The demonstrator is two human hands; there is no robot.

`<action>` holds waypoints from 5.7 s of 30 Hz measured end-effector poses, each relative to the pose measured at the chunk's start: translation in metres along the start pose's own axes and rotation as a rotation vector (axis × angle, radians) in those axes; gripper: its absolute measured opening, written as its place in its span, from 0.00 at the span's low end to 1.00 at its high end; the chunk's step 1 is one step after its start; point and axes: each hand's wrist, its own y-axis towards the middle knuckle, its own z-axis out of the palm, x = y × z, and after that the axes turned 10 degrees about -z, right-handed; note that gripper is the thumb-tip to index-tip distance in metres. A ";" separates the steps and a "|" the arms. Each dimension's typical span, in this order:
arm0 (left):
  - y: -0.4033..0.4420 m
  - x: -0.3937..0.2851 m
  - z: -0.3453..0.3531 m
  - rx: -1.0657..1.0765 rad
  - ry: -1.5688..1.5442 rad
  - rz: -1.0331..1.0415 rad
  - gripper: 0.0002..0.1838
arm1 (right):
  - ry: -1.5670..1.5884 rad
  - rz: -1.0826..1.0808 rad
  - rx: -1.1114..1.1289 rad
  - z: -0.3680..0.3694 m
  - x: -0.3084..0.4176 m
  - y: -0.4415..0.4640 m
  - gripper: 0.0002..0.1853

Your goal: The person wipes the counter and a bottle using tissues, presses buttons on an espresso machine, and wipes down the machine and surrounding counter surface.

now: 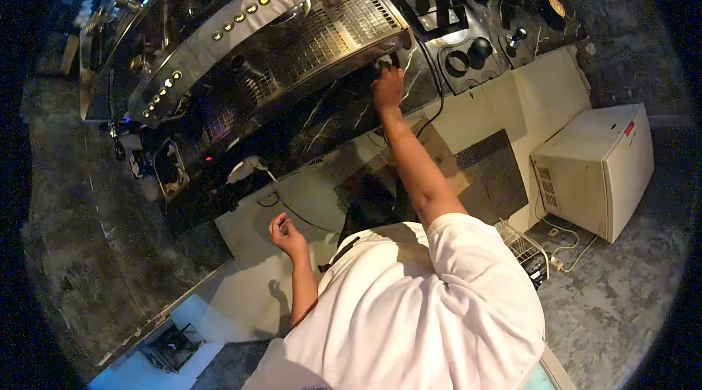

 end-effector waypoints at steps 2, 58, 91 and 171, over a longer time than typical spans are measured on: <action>0.001 0.008 -0.011 -0.026 0.006 -0.021 0.14 | -0.095 -0.029 0.115 0.004 0.007 -0.005 0.18; 0.037 0.006 -0.030 -0.013 -0.155 -0.084 0.13 | 0.433 0.042 0.382 -0.057 0.043 -0.062 0.23; 0.033 0.025 -0.027 -0.040 -0.193 -0.136 0.14 | 0.286 0.312 0.216 -0.054 0.059 -0.058 0.15; -0.080 -0.108 0.219 -0.106 -0.134 -0.066 0.15 | 0.189 -0.090 0.601 -0.030 -0.152 0.159 0.15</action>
